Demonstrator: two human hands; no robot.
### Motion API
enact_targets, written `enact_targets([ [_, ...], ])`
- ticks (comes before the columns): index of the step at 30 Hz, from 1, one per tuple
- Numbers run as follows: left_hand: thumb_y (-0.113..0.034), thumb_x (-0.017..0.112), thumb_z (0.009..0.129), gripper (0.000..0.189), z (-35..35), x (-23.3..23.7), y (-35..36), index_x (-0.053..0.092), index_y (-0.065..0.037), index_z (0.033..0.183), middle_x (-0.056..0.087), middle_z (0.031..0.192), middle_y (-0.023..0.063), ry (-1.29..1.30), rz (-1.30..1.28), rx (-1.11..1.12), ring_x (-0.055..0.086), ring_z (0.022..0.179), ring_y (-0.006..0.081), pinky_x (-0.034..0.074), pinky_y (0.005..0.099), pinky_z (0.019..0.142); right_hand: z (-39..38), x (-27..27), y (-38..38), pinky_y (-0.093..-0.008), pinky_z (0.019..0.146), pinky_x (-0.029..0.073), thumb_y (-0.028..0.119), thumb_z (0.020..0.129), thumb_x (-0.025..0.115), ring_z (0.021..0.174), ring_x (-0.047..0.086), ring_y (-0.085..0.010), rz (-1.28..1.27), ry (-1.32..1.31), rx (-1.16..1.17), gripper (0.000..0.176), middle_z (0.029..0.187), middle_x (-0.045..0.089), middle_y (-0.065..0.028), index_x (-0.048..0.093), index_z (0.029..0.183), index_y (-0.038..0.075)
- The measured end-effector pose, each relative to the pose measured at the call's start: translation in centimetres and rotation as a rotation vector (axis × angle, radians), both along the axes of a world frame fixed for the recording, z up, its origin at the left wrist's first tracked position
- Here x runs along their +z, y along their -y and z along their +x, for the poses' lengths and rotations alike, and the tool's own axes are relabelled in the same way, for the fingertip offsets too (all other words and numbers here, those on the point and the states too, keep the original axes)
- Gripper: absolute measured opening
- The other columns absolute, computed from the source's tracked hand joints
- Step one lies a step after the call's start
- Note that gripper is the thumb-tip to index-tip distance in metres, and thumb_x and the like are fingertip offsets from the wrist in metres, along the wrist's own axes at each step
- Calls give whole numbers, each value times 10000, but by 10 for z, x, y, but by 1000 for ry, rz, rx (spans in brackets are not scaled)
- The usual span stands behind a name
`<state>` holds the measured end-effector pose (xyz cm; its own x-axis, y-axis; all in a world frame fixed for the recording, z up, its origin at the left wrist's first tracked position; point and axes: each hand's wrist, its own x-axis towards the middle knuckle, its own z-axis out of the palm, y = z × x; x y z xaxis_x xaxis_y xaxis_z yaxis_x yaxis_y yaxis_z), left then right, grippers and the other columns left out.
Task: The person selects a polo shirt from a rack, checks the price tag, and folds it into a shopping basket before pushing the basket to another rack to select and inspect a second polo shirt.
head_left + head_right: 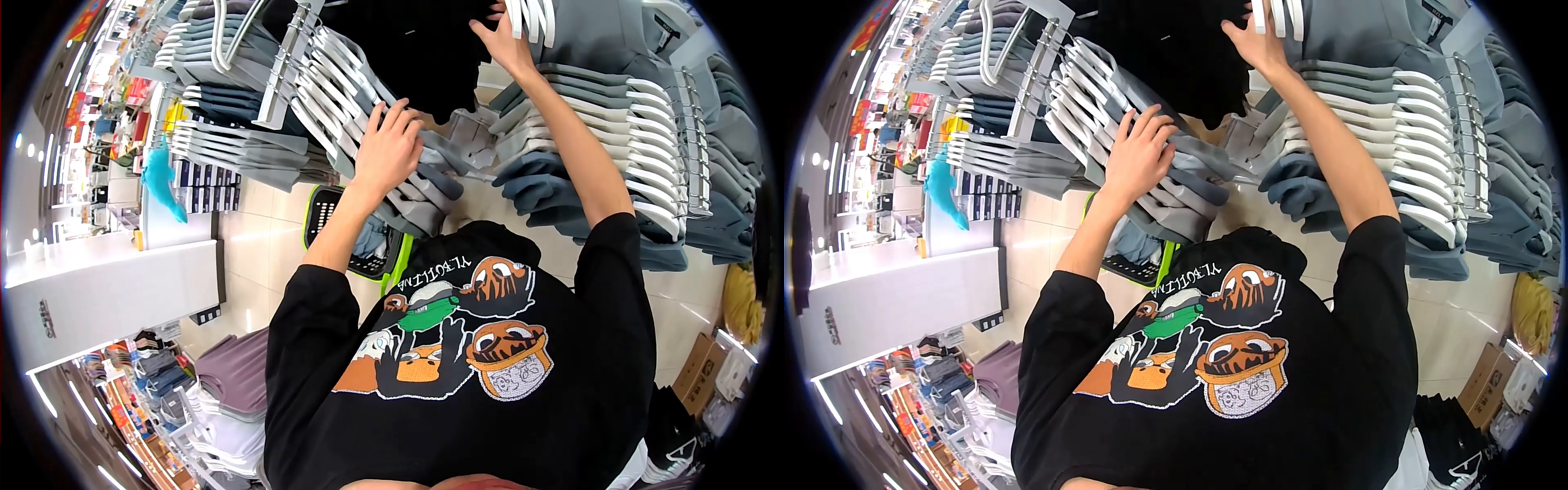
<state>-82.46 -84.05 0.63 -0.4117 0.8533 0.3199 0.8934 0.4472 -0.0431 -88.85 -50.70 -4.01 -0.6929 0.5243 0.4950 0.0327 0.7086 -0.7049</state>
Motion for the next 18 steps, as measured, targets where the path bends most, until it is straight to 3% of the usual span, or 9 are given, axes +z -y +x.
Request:
enact_targets([
  [4, -188, 635, 918, 257, 0, 1, 0, 681, -84, 1149, 629, 1268, 45, -2, 3, 3, 457, 1387, 241, 291, 490, 1193, 34, 57, 43, -427, 834, 494, 232, 865, 774, 934, 594, -346, 44, -258, 142, 578, 1032, 568, -173, 509, 1323, -3],
  [5, -188, 636, 917, 257, 0, 1, 0, 680, -84, 1147, 629, 1268, 45, -3, 4, 2, 459, 1384, 242, 293, 489, 1191, 41, 64, 54, -374, 852, 506, 196, 925, 706, 953, 628, -286, 120, -269, 107, 419, 1031, 642, -134, 594, 1287, 18],
  [8, -187, 638, 913, 253, 0, 0, 0, 680, -82, 1140, 630, 1266, 44, -4, 8, 7, 462, 1381, 241, 297, 488, 1186, 35, 49, 50, -336, 861, 514, 206, 905, 757, 954, 636, -235, 322, -350, 184, 356, 1139, 621, -101, 646, 1160, -16],
  [9, -185, 640, 910, 250, 1, -1, 1, 680, -81, 1134, 630, 1264, 43, -3, 10, 9, 463, 1379, 241, 300, 489, 1184, 39, 55, 60, -380, 869, 502, 278, 865, 786, 1005, 621, -300, 272, -405, 230, 338, 1068, 596, -97, 681, 1033, 3],
  [12, -180, 645, 901, 242, 0, -1, 0, 681, -80, 1119, 633, 1255, 40, -1, 28, -1, 467, 1373, 238, 305, 490, 1180, 45, 54, 87, -343, 892, 499, 312, 856, 809, 1000, 637, -286, -19, -296, 434, 440, 1143, 616, -106, 657, 1125, -1],
  [13, -180, 645, 901, 242, -1, -1, 0, 681, -80, 1119, 633, 1255, 40, -3, 29, 11, 467, 1373, 238, 305, 490, 1180, 39, 47, 96, -307, 902, 490, 289, 875, 815, 1018, 623, -177, -58, -315, 467, 501, 1165, 637, -67, 621, 1220, -18],
  [14, -177, 646, 898, 234, -1, -1, -1, 684, -80, 1107, 635, 1242, 37, -9, 40, 6, 473, 1368, 237, 307, 489, 1178, 41, 42, 104, -311, 954, 483, 358, 850, 834, 1047, 627, -185, -309, -180, 516, 603, 1142, 662, -74, 603, 1253, -27],
  [16, -173, 647, 894, 225, 0, -4, -1, 687, -80, 1095, 637, 1230, 34, -11, 56, 16, 478, 1362, 236, 310, 488, 1176, 29, 21, 118, -332, 979, 490, 385, 799, 857, 1100, 641, -198, -569, -30, 488, 642, 1185, 686, -144, 641, 1242, -27],
  [18, -168, 649, 888, 209, -2, -7, -2, 692, -81, 1073, 638, 1205, 28, -17, 77, -7, 491, 1349, 235, 316, 487, 1172, 15, -2, 123, -334, 981, 492, 382, 808, 841, 1116, 652, -220, -618, 100, 476, 627, 1191, 698, -157, 653, 1240, -31],
])
